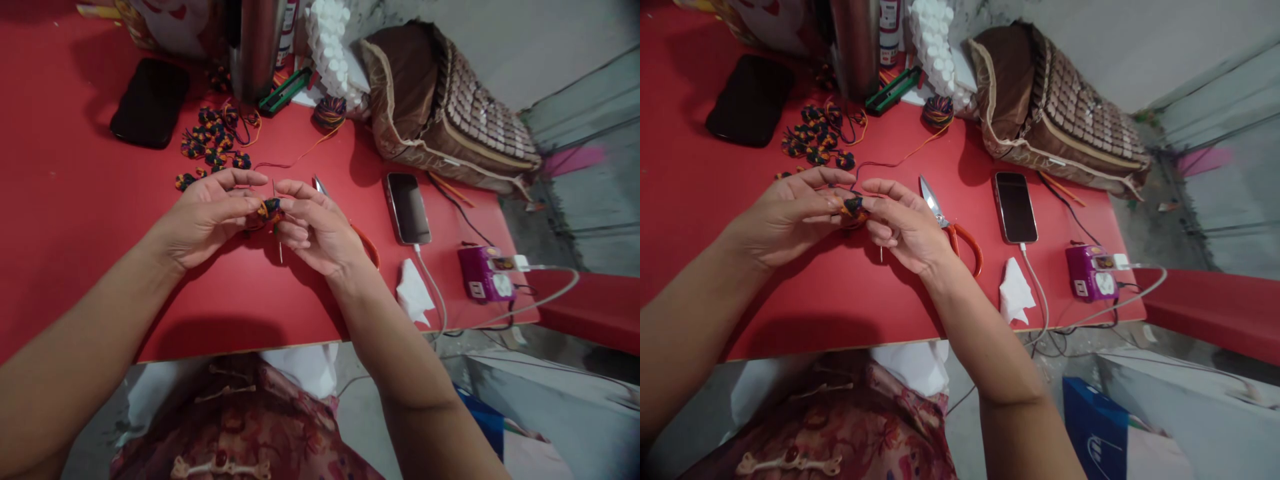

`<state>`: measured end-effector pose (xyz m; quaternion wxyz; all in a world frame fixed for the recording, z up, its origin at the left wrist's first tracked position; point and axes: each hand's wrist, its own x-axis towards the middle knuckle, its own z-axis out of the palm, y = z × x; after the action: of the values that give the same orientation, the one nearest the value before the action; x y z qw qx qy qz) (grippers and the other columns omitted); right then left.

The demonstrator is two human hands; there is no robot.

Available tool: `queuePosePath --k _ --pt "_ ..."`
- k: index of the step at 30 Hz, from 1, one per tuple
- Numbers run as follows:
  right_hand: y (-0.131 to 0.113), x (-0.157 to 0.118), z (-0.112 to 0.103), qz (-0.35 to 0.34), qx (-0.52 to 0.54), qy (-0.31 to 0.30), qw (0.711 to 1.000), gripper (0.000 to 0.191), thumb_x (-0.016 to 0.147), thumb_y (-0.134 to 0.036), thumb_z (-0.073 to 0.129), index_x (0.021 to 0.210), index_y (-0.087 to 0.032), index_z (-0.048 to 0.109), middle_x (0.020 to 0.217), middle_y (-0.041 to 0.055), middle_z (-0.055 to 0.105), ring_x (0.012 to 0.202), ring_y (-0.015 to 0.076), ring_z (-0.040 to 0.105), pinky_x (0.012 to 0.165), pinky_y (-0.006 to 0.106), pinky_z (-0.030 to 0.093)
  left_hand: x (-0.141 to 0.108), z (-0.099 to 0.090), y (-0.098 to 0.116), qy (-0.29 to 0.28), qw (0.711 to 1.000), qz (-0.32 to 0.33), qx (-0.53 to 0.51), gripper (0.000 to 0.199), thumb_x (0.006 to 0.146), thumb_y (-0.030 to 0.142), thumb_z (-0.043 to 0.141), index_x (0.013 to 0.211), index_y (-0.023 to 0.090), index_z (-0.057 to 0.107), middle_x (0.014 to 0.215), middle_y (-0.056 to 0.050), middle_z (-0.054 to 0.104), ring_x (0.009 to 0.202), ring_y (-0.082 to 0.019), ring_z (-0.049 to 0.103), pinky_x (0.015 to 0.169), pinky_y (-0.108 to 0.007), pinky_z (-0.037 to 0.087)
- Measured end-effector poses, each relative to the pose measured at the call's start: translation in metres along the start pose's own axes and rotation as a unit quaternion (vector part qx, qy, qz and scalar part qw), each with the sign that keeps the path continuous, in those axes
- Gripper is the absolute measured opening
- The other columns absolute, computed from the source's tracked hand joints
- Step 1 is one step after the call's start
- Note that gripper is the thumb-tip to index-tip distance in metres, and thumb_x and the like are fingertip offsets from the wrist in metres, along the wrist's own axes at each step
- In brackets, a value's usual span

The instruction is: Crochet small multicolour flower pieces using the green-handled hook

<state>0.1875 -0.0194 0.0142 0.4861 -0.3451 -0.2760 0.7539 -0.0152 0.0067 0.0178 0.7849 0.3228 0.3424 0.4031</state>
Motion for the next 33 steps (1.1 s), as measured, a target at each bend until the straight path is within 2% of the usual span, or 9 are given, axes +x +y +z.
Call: queuePosePath --k 2,5,7,11,14,20,25,28,33 --pt "0.0002 0.0011 -0.0009 -0.001 0.011 0.012 1.000 0.034 0.084 -0.020 0.098 0.104 -0.022 0.071 0.062 -0.0144 0.053 0.051 0.0049 0.045 0.046 0.018 0.033 -0.0002 0.0002 0.0003 0.005 1.000 -0.001 -0.005 0.030 0.079 0.012 0.104 0.101 0.023 0.088 0.090 0.000 0.087 0.078 -0.015 0.078 0.075 -0.026 0.063" --pt "0.0000 0.0013 -0.0009 0.011 0.012 0.014 1.000 0.035 0.083 -0.019 0.097 0.104 -0.022 0.070 0.070 -0.0105 0.062 0.058 0.0068 0.055 0.049 0.019 0.041 -0.0006 0.0009 -0.0006 0.011 1.000 0.007 -0.010 0.038 0.073 0.004 0.104 0.103 0.022 0.089 0.090 0.003 0.086 0.079 -0.013 0.080 0.079 -0.023 0.066" --pt "-0.0002 0.0001 0.0006 0.022 -0.006 0.009 1.000 0.036 0.082 -0.022 0.098 0.105 -0.022 0.070 0.073 -0.0088 0.067 0.058 0.0073 0.058 0.047 0.019 0.040 -0.0008 0.0012 -0.0020 0.021 1.000 0.015 -0.007 0.041 0.071 0.005 0.106 0.104 0.022 0.088 0.089 0.002 0.086 0.079 -0.014 0.081 0.078 -0.024 0.068" --pt "0.0004 -0.0032 0.0041 0.006 -0.063 0.027 0.998 0.042 0.079 -0.029 0.103 0.105 -0.022 0.070 0.070 -0.0111 0.068 0.047 0.0034 0.045 0.042 0.019 0.025 -0.0009 0.0009 -0.0046 0.019 0.998 0.030 0.046 0.043 0.074 0.008 0.106 0.108 0.022 0.085 0.086 0.000 0.085 0.071 -0.014 0.079 0.062 -0.021 0.060" --pt "0.0009 -0.0037 0.0044 -0.007 -0.073 0.024 0.997 0.046 0.074 -0.026 0.107 0.103 -0.021 0.071 0.068 -0.0114 0.070 0.043 0.0003 0.034 0.042 0.018 0.019 -0.0005 -0.0005 -0.0047 0.009 0.996 0.034 0.085 0.043 0.073 0.005 0.105 0.107 0.021 0.085 0.086 0.000 0.084 0.071 -0.013 0.078 0.062 -0.019 0.059" --pt "-0.0002 -0.0014 0.0013 0.017 -0.023 -0.019 0.999 0.044 0.075 -0.023 0.105 0.105 -0.020 0.073 0.072 -0.0102 0.072 0.045 -0.0005 0.032 0.043 0.017 0.023 0.0006 -0.0044 0.0006 -0.029 0.999 0.001 0.033 0.040 0.072 0.006 0.107 0.103 0.024 0.088 0.089 -0.001 0.086 0.072 -0.016 0.077 0.066 -0.024 0.061" --pt "0.0003 -0.0007 -0.0008 0.030 -0.007 -0.036 0.999 0.037 0.079 -0.022 0.102 0.104 -0.021 0.075 0.073 -0.0098 0.071 0.047 0.0000 0.033 0.043 0.016 0.026 0.0010 -0.0058 0.0022 -0.033 0.999 -0.011 0.008 0.043 0.070 0.002 0.105 0.105 0.022 0.088 0.090 0.000 0.086 0.075 -0.016 0.078 0.070 -0.026 0.061" --pt "0.0015 -0.0001 -0.0008 0.006 -0.006 -0.044 0.999 0.039 0.079 -0.025 0.105 0.103 -0.021 0.075 0.070 -0.0110 0.068 0.047 0.0002 0.035 0.044 0.015 0.028 0.0013 -0.0058 -0.0004 -0.032 0.999 -0.016 -0.013 0.044 0.071 0.003 0.106 0.107 0.021 0.088 0.092 0.001 0.087 0.077 -0.015 0.080 0.068 -0.024 0.059" --pt "0.0076 0.0029 -0.0013 -0.086 -0.054 -0.015 0.995 0.042 0.076 -0.025 0.111 0.102 -0.020 0.077 0.075 -0.0087 0.074 0.049 0.0017 0.049 0.045 0.017 0.040 0.0033 -0.0037 -0.0061 -0.010 0.999 0.009 -0.033 0.036 0.076 0.007 0.107 0.104 0.019 0.088 0.091 0.000 0.087 0.081 -0.013 0.082 0.080 -0.022 0.067"
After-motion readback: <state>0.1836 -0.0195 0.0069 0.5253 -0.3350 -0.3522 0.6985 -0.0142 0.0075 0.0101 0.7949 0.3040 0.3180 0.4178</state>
